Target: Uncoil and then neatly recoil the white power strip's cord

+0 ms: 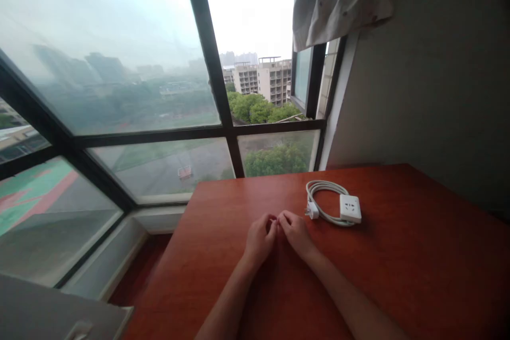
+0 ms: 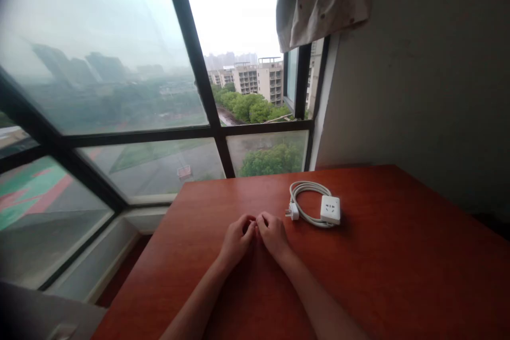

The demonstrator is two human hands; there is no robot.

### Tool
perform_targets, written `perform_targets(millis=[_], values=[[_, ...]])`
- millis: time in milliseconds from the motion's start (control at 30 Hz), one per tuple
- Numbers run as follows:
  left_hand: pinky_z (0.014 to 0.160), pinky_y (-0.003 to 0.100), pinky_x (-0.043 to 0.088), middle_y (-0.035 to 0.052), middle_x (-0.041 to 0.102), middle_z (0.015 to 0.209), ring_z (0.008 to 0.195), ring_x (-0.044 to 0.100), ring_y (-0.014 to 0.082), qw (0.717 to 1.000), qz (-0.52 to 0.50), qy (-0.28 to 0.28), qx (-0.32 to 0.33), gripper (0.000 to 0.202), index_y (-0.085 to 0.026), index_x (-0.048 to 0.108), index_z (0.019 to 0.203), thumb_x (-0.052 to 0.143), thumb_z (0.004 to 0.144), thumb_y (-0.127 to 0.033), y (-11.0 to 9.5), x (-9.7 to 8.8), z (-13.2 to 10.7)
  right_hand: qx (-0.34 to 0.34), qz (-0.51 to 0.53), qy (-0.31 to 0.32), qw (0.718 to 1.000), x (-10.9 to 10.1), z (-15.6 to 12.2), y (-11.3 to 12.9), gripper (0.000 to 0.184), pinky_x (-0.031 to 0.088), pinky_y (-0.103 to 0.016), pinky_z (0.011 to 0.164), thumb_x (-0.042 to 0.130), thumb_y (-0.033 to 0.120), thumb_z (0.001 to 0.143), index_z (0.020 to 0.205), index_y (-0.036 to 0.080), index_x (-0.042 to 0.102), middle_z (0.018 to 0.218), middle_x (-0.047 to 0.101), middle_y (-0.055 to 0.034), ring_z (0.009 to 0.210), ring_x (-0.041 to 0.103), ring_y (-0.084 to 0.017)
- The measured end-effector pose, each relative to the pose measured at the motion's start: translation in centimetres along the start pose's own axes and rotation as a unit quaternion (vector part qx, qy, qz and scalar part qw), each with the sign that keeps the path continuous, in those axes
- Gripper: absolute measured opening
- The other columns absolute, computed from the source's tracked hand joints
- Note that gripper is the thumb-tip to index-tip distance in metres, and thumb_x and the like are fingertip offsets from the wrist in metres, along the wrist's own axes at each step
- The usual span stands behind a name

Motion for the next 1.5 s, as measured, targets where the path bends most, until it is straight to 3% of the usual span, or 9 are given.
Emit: perform_targets(millis=[1500], values=[[0.064,0.023,0.041,0.0029,0.069,0.077,0.07,0.061,0.0155,1.0,0.002,0.0,-0.003,0.02,-0.02,0.063,0.09,0.047,0.087,-0.03,-0.13,-0.12,-0.01,-0.008,-0.003,0.0,1.0,0.0,0.02,0.22,0.034,0.033,-0.023,0.056,0.039,0.037,0.087,0.061,0.019,0.053,0.056,0.054,0.0012,0.057,0.049,-0.014]])
Point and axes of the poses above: each hand's wrist, its own z-axis towards the middle knuckle, its own x-axis out of the palm, y = z × x, the point moved 10 cm from there along z, towards the middle knuckle
